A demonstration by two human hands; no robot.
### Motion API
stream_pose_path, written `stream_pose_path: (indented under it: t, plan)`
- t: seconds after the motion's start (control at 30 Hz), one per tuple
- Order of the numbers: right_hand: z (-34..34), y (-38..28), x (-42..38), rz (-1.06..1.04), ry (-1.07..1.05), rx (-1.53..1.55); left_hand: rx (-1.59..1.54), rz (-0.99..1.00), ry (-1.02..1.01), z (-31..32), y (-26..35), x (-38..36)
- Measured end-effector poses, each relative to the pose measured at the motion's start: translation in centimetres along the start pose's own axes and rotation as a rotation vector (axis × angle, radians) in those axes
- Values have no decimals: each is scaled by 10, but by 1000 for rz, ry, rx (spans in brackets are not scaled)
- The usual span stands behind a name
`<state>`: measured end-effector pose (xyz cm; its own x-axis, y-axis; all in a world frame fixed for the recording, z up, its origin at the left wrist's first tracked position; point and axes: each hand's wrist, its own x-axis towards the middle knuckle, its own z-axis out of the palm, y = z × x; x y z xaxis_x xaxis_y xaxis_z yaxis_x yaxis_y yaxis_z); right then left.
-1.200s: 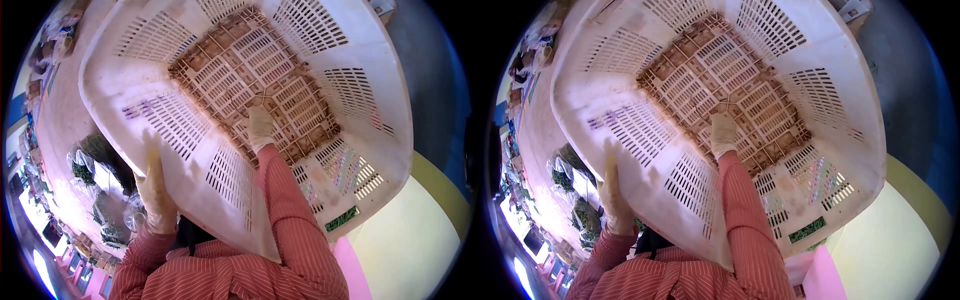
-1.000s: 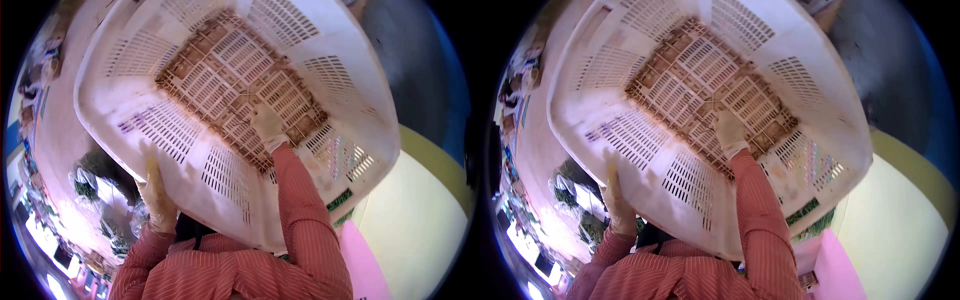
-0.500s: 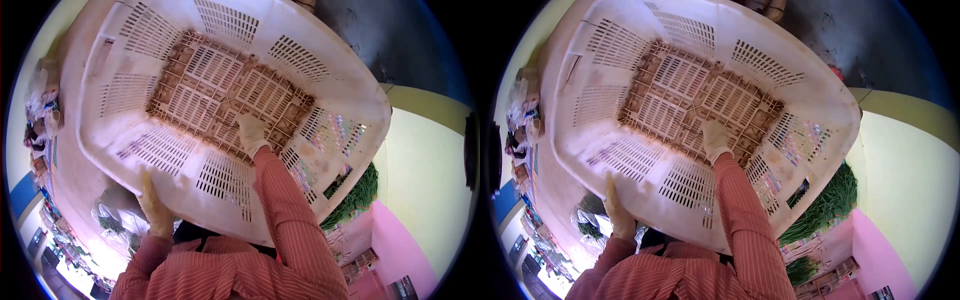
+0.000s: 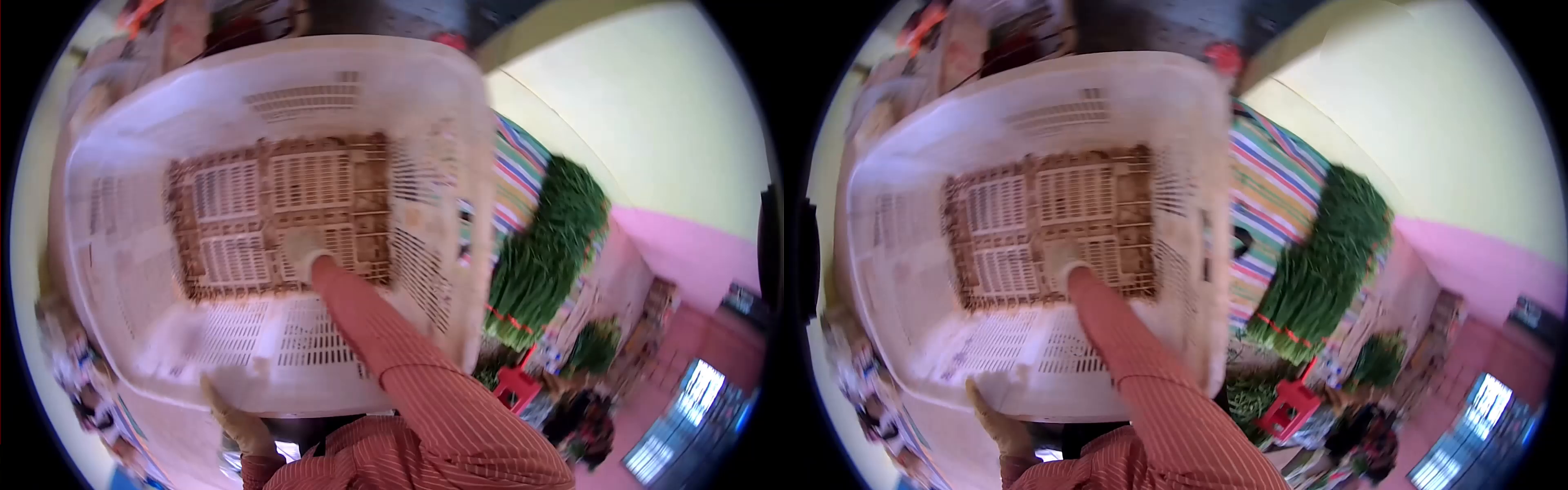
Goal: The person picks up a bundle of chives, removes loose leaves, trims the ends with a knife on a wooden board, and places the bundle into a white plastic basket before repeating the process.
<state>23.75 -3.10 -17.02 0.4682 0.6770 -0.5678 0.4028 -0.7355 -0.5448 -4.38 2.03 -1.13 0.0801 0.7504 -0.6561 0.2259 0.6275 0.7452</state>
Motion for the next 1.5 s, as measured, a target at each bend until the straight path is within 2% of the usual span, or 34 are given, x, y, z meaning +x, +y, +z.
stream_pose_path:
  t: [0.03,0.07,0.1,0.13,0.17,0.2,0.23,0.3,0.33,0.37,0.4,0.43,0.47,0.5,0.53,0.57,0.6,0.63,0.67,0.7,0.73,0.77,0.8,0.83,0.9,0.97,1.03,1.1,1.13,1.17,1.2,1.27,1.37,1.5]
  plan:
    - [24,-1,15,-81,172,63,-22,-24,-15,-6,-3,6]
    - [-25,-23,-16,-181,49,-140,-69,-131,-101,-2,5,2]
    - [-36,-44,-22,-156,340,-61,-39,-132,-147,1,9,1]
    - [-51,-53,-30,-261,265,7,35,-84,-122,2,12,1]
    - [-77,-67,-50,-419,433,144,108,-30,-91,-2,14,4]
    - [-98,-78,-65,-516,512,276,13,-132,-187,-23,11,20]
    - [-104,-92,-73,-508,555,128,33,-129,-231,-45,3,36]
    - [-32,-155,-13,-433,985,166,888,620,-116,-72,-7,54]
    - [-90,-103,-112,-559,1112,247,909,645,-155,-66,-1,41]
    - [-163,-46,-224,-691,1234,307,598,346,-83,-54,6,18]
    - [-166,-22,-245,-632,952,290,285,43,-14,-42,5,2]
    - [-160,2,-266,-558,665,293,226,-69,-81,-77,-5,33]
    - [-140,40,-282,-416,772,368,217,-189,-259,-134,-24,77]
    - [-120,78,-304,-276,873,444,157,-384,-528,-183,-36,118]
    - [-123,125,-349,-137,850,369,45,-719,-887,-223,-50,147]
    - [-68,173,-350,-39,796,448,537,-633,-469,-200,-56,128]
    - [-27,215,-368,92,808,702,985,-489,-21,-171,-71,95]
    - [0,255,-396,279,656,673,1051,-474,-160,-146,-77,63]
    - [50,291,-416,495,546,745,1115,-466,-303,-94,-86,13]
    - [90,321,-448,545,605,659,1300,-447,-350,-30,-97,-36]
    - [131,346,-473,663,318,504,1492,-424,-399,33,-109,-85]
    - [207,373,-494,748,278,473,1676,-398,-446,96,-121,-134]
    - [266,390,-511,826,231,445,1704,-387,-438,128,-131,-166]
    - [238,407,-536,989,-357,370,1626,-354,-509,156,-144,-189]
    - [344,454,-534,1870,-29,660,1554,-304,-578,200,-162,-219]
    - [339,505,-567,1643,208,701,1636,-334,-697,234,-182,-238]
    - [277,552,-583,1628,574,858,1651,-329,-679,254,-201,-249]
    - [257,606,-586,1684,689,758,1729,-364,-600,262,-214,-241]
    - [272,632,-581,1675,778,630,1737,-456,-604,242,-214,-185]
    - [286,655,-575,1661,865,497,1747,-445,-596,244,-218,-185]
    - [282,668,-569,1661,863,515,1750,-436,-614,248,-218,-191]
    - [264,686,-567,1644,720,798,1796,-407,-622,257,-220,-194]
    - [294,705,-552,1691,772,790,1780,-406,-662,262,-218,-185]
    - [295,708,-555,1687,731,753,1796,-402,-644,269,-222,-182]
